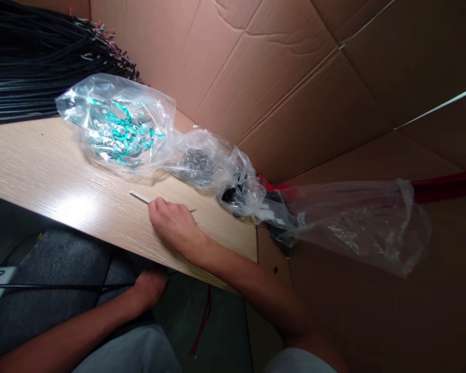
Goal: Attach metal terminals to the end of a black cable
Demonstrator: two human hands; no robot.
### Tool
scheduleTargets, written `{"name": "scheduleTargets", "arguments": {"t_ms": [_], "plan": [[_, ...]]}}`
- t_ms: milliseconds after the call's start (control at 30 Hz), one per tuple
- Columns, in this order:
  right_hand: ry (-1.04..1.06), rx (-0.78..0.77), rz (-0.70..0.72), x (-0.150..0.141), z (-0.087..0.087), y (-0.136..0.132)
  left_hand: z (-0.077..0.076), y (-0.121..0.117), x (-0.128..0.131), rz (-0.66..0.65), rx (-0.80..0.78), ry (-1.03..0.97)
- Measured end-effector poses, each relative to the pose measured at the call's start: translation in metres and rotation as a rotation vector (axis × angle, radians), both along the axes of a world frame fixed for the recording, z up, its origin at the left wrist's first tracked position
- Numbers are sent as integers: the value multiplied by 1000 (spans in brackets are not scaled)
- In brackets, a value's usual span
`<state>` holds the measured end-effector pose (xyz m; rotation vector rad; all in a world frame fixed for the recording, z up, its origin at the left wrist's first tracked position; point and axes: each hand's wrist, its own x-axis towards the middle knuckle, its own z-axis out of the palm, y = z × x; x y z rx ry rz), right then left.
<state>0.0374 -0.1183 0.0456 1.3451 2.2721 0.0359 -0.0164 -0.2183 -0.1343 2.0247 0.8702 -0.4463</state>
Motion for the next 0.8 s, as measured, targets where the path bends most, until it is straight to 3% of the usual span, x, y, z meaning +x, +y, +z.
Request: {"name": "scheduleTargets", "arguments": {"t_ms": [133,333,500,800], "plan": [[-26,84,-119,8,6,5,2,2,-1,-14,-1,8],[-158,155,-354,57,6,14,5,4,-2,-44,-7,13],[-155,178,-369,79,-6,20,1,3,0,-55,-16,1],[-72,174,-280,74,-15,40,-13,-3,3,18,16,-81]]}}
